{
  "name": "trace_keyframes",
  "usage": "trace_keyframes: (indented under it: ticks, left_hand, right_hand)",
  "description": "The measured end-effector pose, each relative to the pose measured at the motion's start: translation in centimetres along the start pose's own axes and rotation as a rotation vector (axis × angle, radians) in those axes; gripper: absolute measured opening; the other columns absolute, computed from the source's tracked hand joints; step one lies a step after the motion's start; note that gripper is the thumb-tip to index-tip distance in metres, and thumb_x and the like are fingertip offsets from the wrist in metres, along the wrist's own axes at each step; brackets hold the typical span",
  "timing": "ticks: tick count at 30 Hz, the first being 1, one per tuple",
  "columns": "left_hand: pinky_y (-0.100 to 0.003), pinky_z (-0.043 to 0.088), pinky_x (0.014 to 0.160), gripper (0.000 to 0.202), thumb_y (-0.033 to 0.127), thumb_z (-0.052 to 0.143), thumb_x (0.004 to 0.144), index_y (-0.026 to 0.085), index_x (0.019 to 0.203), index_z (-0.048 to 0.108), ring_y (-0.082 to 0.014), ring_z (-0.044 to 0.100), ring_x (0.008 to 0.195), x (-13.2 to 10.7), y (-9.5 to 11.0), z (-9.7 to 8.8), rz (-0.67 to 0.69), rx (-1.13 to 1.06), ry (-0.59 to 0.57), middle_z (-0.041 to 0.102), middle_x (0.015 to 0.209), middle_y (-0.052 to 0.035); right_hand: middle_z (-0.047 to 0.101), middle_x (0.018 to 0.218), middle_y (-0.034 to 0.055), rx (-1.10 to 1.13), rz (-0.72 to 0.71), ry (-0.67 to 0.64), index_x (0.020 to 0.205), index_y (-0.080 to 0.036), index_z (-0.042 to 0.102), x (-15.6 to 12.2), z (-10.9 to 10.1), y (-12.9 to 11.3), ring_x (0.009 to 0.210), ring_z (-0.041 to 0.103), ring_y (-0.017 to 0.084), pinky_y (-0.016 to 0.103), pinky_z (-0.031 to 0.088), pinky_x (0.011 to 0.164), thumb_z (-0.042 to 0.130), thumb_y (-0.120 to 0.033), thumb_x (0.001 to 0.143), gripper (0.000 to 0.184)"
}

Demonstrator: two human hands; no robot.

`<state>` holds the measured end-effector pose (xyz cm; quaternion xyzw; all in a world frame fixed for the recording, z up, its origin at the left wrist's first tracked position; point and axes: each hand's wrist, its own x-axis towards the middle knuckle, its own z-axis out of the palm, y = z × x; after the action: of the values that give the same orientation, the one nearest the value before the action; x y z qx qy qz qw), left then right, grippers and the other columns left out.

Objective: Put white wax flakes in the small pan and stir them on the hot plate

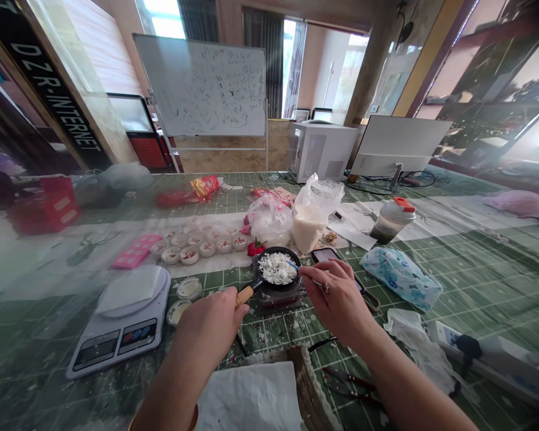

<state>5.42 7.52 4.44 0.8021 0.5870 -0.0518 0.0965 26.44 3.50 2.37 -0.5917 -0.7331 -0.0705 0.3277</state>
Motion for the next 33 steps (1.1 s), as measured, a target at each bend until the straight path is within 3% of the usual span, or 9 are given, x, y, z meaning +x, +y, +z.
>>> trace_keyframes:
  ticks: [10,14,20,26,29,33]
  left_hand:
    - [-0.025,0.033,0.055,0.026,0.041,0.037,0.084,0.02,0.079,0.052,-0.0181,0.06,0.07,0.0,-0.2,0.1,0.001,-0.008,0.005,0.065,0.077,-0.0042]
    - [-0.025,0.033,0.054,0.025,0.039,0.037,0.084,0.02,0.078,0.051,-0.0189,0.06,0.07,-0.1,-0.2,0.2,0.006,-0.004,0.016,0.065,0.077,-0.0041]
    - [-0.025,0.03,0.051,0.027,0.041,0.036,0.084,0.02,0.076,0.05,-0.0186,0.06,0.066,-0.2,-0.2,0.1,0.016,-0.011,0.025,0.063,0.073,-0.0033]
    - [-0.025,0.03,0.05,0.028,0.042,0.036,0.084,0.019,0.077,0.051,-0.0182,0.061,0.067,-0.2,-0.3,0.1,0.015,-0.024,0.025,0.064,0.073,-0.0033]
    - [-0.025,0.03,0.051,0.027,0.041,0.036,0.085,0.02,0.077,0.051,-0.0189,0.06,0.066,-0.2,-0.4,0.2,0.023,-0.026,0.039,0.064,0.072,-0.0028]
    - [-0.025,0.031,0.051,0.026,0.04,0.037,0.084,0.02,0.078,0.052,-0.0189,0.06,0.068,-0.3,-0.4,0.1,0.017,-0.021,0.042,0.064,0.074,-0.0034]
  right_hand:
    - [0.066,0.079,0.0041,0.084,-0.068,-0.092,0.099,-0.021,0.061,-0.3,-1.5,-0.6,0.083,0.056,0.017,0.038,0.038,0.084,0.044,-0.02,0.085,0.021]
    - [0.066,0.083,0.0041,0.102,-0.046,-0.055,0.098,-0.02,0.061,-0.4,-1.7,-0.8,0.084,0.056,0.016,0.038,0.037,0.088,0.046,-0.02,0.085,0.02]
    - [0.066,0.077,0.0036,0.062,0.0,-0.064,0.093,-0.021,0.064,-0.1,-0.8,-0.2,0.079,0.057,0.016,0.037,0.04,0.083,0.045,-0.024,0.085,0.02]
    - [0.066,0.081,0.0037,0.094,-0.02,-0.035,0.102,-0.023,0.061,0.1,1.0,0.2,0.082,0.056,0.017,0.037,0.039,0.082,0.043,-0.023,0.086,0.023]
    - [0.066,0.082,0.0036,0.087,-0.055,-0.059,0.102,-0.022,0.061,-0.1,0.8,-0.2,0.082,0.055,0.016,0.036,0.038,0.083,0.044,-0.021,0.086,0.023]
    - [0.066,0.081,0.0043,0.025,-0.062,0.006,0.096,-0.019,0.062,-0.2,-0.2,-0.7,0.085,0.053,0.018,0.039,0.035,0.087,0.046,-0.021,0.084,0.019]
